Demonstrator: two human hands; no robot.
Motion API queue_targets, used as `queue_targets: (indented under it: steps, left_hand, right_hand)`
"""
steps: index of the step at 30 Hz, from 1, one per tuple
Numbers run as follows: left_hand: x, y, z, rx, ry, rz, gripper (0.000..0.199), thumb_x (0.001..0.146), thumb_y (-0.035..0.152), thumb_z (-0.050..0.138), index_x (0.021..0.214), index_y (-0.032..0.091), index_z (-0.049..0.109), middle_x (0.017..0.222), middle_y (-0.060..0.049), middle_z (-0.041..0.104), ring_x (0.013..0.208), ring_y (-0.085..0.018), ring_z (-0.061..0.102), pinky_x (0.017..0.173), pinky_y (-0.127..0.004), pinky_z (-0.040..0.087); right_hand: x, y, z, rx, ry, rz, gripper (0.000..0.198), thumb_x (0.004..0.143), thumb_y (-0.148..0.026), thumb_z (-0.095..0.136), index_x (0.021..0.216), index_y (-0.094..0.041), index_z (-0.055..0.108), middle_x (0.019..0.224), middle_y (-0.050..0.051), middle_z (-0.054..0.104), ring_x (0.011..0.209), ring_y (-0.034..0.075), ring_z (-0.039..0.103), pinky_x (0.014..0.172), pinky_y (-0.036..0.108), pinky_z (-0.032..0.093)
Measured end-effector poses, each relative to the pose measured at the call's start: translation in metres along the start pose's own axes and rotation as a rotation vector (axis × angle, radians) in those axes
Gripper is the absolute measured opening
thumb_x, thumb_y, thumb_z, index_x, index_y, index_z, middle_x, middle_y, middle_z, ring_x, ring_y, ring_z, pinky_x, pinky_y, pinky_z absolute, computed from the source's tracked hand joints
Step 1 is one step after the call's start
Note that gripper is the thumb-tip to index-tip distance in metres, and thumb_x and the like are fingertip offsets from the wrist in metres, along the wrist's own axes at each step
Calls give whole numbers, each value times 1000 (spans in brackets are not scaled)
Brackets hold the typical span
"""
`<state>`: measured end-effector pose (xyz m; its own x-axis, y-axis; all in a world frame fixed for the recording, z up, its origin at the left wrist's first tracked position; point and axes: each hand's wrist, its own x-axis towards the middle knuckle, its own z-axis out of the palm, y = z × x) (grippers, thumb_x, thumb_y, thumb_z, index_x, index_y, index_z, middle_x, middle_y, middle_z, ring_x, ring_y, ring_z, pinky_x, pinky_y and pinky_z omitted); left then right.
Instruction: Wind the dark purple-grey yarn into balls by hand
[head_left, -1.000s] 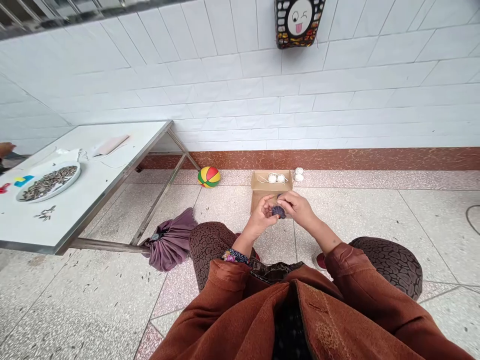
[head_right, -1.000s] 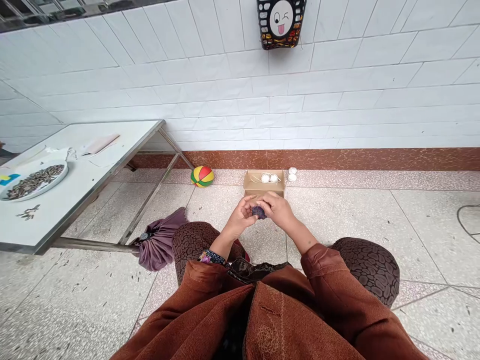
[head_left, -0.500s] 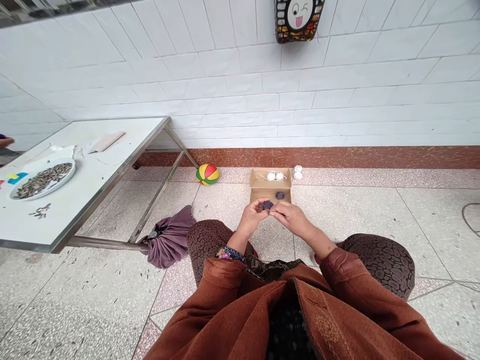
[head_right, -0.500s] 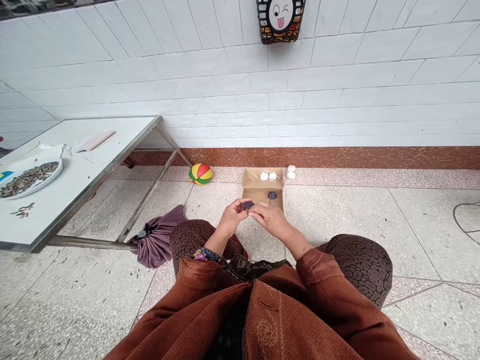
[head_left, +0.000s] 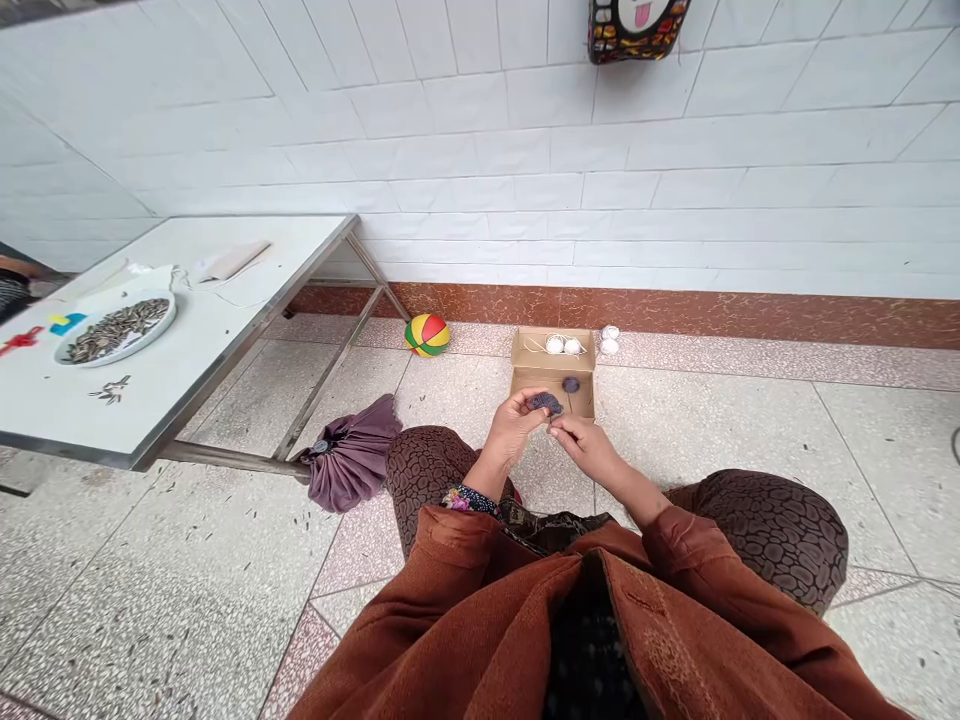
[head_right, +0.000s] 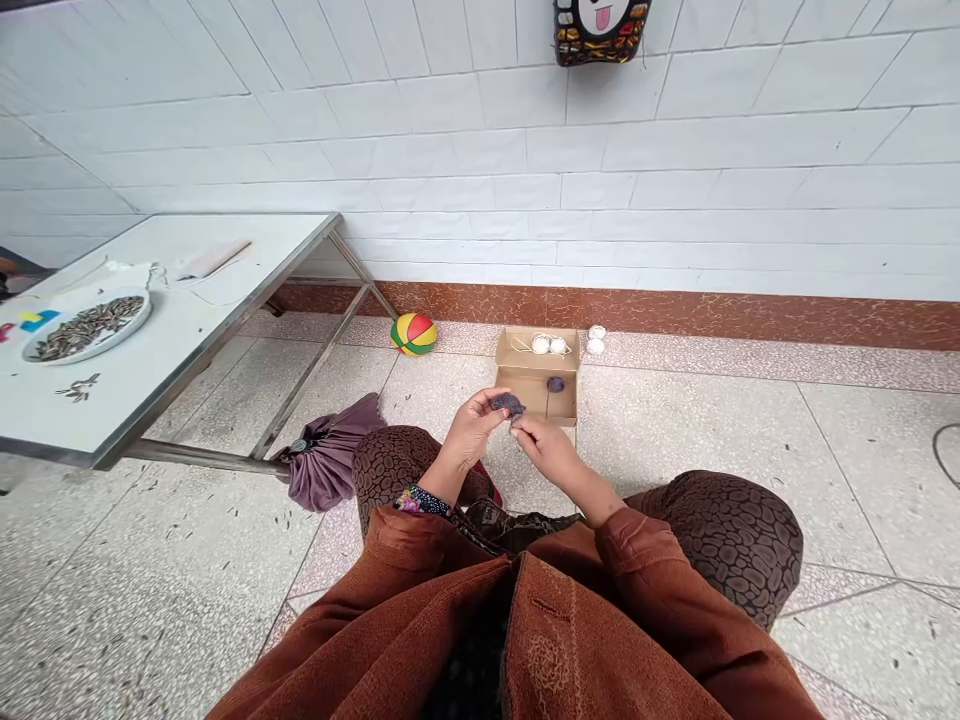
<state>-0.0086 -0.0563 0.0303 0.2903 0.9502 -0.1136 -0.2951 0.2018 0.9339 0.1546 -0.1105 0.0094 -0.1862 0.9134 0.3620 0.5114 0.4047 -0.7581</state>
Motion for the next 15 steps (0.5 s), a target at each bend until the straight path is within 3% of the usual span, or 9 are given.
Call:
queue_targets:
  steps: [3, 8, 11, 15]
  left_hand:
    - [3, -3, -2, 137, -24, 12, 46, 64, 24, 84, 107, 17, 70, 95, -4, 72, 86, -15, 65, 85, -30, 49]
    - [-1, -5, 3, 144, -194, 42, 59, 64, 21, 85, 118, 19, 62, 99, -3, 69, 84, -13, 64, 83, -29, 50]
    - [-7, -3, 5, 68, -284, 64, 71, 68, 20, 83, 132, 23, 53, 101, -2, 67, 88, -13, 63, 85, -29, 49]
    - [-10, -1, 5, 26, -222, 86, 66, 71, 21, 81, 132, 24, 55, 105, -2, 64, 92, -13, 62, 88, -28, 47]
  right_hand:
    - [7, -18, -20, -32, -70, -101, 22, 103, -34, 51, 94, -23, 67, 83, 4, 66, 77, 19, 63, 72, 30, 49]
    - [42, -18, -48, -49, 41, -107, 20, 101, -33, 56, 92, -23, 70, 88, 5, 69, 84, 20, 64, 78, 32, 50]
    - [46, 1, -43, -39, 139, 5, 19, 98, -32, 56, 88, -22, 68, 85, 5, 70, 82, 21, 65, 76, 32, 50]
    - [23, 18, -20, -6, 98, 98, 19, 97, -32, 53, 86, -22, 66, 77, 2, 67, 71, 19, 63, 67, 29, 47]
